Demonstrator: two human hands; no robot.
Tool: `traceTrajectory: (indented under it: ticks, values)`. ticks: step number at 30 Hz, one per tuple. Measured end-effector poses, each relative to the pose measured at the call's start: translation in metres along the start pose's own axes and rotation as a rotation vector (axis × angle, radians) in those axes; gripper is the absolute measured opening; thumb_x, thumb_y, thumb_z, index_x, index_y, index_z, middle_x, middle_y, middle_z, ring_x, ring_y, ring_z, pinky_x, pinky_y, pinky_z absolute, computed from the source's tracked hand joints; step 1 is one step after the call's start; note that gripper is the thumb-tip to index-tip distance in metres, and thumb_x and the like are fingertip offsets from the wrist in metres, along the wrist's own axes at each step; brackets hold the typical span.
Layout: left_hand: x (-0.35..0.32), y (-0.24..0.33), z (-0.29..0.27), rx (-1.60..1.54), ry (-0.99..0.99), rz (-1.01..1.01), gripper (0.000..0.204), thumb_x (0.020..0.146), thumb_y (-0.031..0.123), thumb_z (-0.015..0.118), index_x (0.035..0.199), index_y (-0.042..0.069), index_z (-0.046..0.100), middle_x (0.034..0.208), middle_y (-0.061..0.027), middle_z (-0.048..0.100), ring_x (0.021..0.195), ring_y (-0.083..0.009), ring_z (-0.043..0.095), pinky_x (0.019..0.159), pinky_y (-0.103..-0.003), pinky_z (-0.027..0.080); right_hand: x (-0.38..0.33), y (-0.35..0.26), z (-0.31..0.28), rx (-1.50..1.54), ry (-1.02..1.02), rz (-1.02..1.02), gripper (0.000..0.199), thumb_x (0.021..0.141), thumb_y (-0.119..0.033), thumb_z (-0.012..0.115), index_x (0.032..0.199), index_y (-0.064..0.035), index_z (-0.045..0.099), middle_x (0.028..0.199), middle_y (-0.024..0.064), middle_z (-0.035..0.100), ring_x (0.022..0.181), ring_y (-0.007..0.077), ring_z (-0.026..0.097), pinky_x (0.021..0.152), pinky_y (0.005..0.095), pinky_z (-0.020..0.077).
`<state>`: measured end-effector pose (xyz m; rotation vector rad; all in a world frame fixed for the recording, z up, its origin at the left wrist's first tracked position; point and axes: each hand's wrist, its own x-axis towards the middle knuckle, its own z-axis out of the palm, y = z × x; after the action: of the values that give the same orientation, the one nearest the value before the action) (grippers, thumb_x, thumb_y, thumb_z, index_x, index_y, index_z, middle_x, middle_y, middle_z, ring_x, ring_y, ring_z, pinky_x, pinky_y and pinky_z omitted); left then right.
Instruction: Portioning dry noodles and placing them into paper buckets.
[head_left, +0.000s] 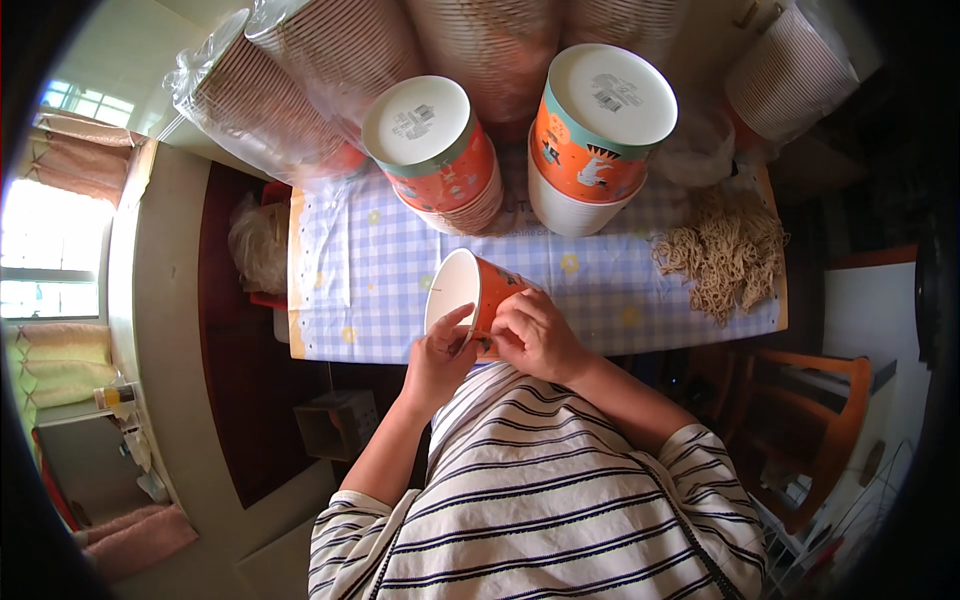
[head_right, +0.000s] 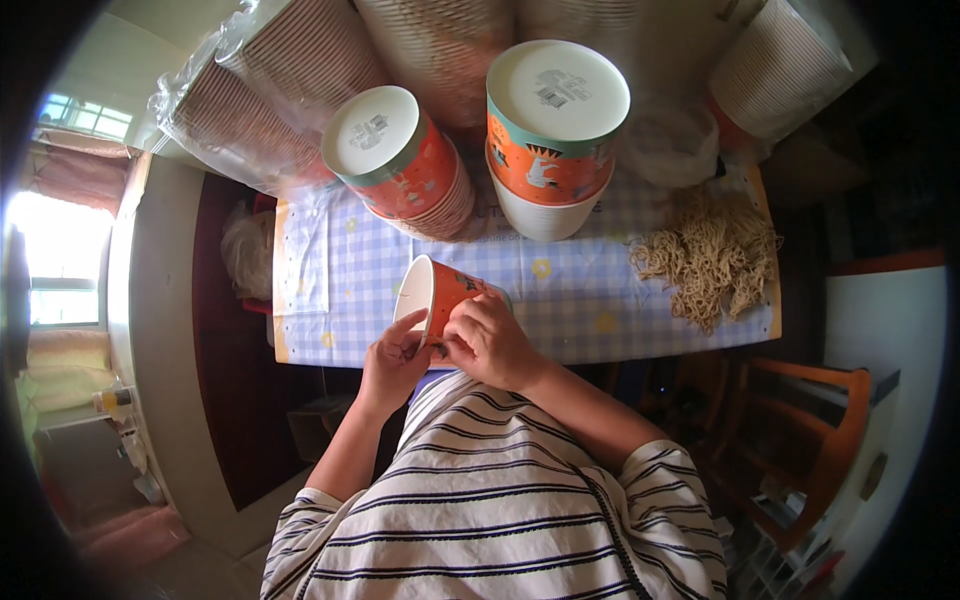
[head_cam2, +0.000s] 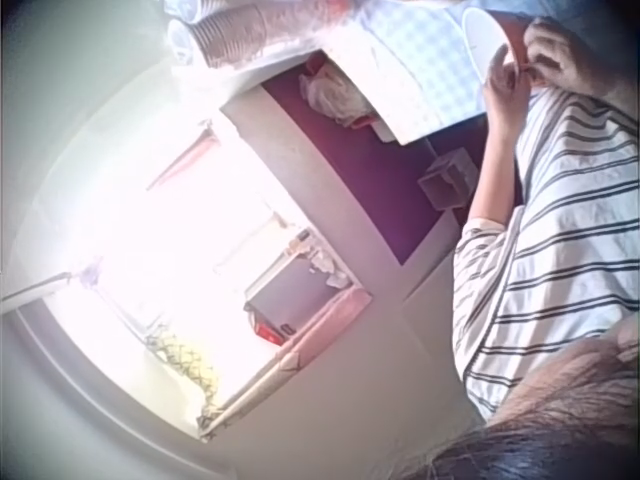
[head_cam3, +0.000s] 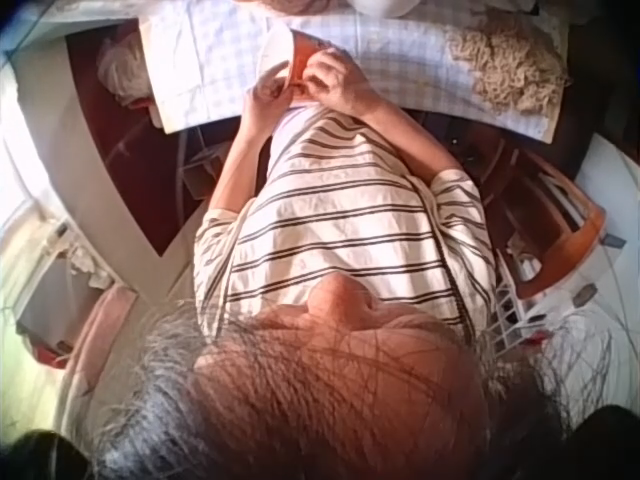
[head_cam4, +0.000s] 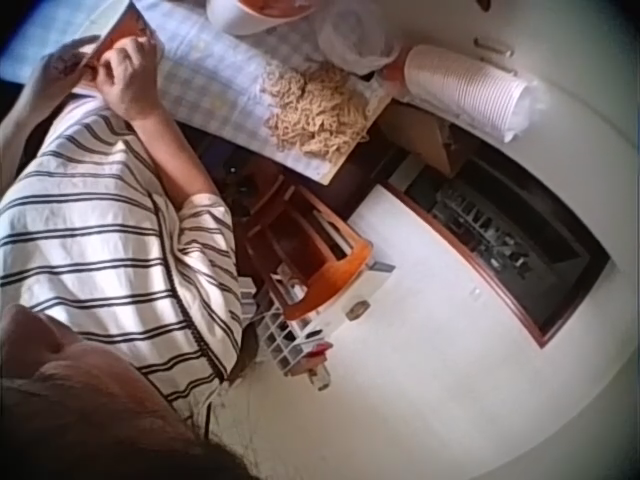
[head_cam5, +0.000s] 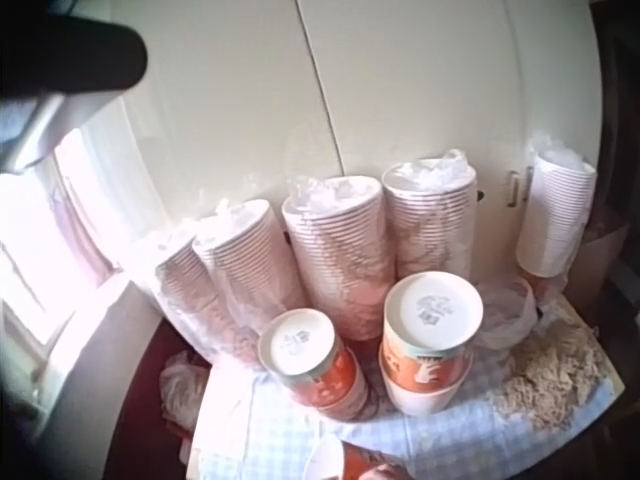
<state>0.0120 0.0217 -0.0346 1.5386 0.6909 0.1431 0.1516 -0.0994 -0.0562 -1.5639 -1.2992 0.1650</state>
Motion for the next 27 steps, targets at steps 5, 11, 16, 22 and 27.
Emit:
traceTrajectory:
  ticks: [5, 11, 16, 22, 27]
  values:
    - [-0.001, 0.009, 0.001, 0.086, 0.028, -0.02, 0.038, 0.084, -0.002, 0.057, 0.121, 0.001, 0.05, 0.089, -0.0084, 0.067, 0.076, -0.0069, 0.06, 0.07, -0.022, 0.049, 0.001, -0.001, -0.006, 0.132, -0.036, 0.174, 0.016, 0.07, -0.001, 0.067, 0.081, -0.0059, 0.056, 0.079, 0.009, 0.061, 0.077, 0.028, 0.059, 0.081, 0.0394, 0.0453]
    - [0.0, 0.014, 0.003, 0.093, 0.074, -0.014, 0.033, 0.083, -0.002, 0.058, 0.115, 0.001, 0.051, 0.086, -0.0086, 0.068, 0.074, -0.006, 0.059, 0.068, -0.021, 0.049, 0.006, -0.006, -0.013, -0.12, 0.161, 0.134, 0.017, 0.069, -0.002, 0.067, 0.081, -0.0085, 0.058, 0.085, 0.0042, 0.058, 0.079, 0.0248, 0.053, 0.074, 0.0353, 0.0409]
    - [0.0, 0.014, 0.004, 0.08, 0.096, -0.01, 0.032, 0.083, -0.001, 0.059, 0.114, 0.002, 0.052, 0.085, -0.0084, 0.068, 0.074, -0.006, 0.059, 0.067, -0.021, 0.049, -0.003, -0.01, -0.013, -0.146, 0.066, 0.026, 0.021, 0.064, -0.008, 0.071, 0.079, -0.0117, 0.058, 0.082, 0.0021, 0.053, 0.079, 0.0232, 0.052, 0.074, 0.0366, 0.0384]
    - [-0.001, 0.017, 0.007, 0.08, 0.098, 0.005, 0.031, 0.083, 0.0, 0.06, 0.113, 0.001, 0.055, 0.087, -0.0084, 0.068, 0.075, -0.0064, 0.06, 0.069, -0.021, 0.05, 0.0, -0.013, 0.0, -0.132, 0.09, 0.11, 0.022, 0.064, -0.01, 0.074, 0.081, -0.0111, 0.06, 0.083, 0.0019, 0.053, 0.083, 0.0222, 0.053, 0.076, 0.0366, 0.0385]
    - [-0.002, 0.021, 0.007, 0.118, 0.094, 0.006, 0.031, 0.083, 0.0, 0.06, 0.114, 0.001, 0.057, 0.089, -0.0086, 0.069, 0.077, -0.0071, 0.062, 0.069, -0.022, 0.05, 0.003, -0.013, 0.004, -0.116, 0.117, 0.088, 0.022, 0.064, -0.005, 0.075, 0.08, -0.0094, 0.059, 0.083, 0.0022, 0.055, 0.078, 0.0221, 0.054, 0.072, 0.0347, 0.0389]
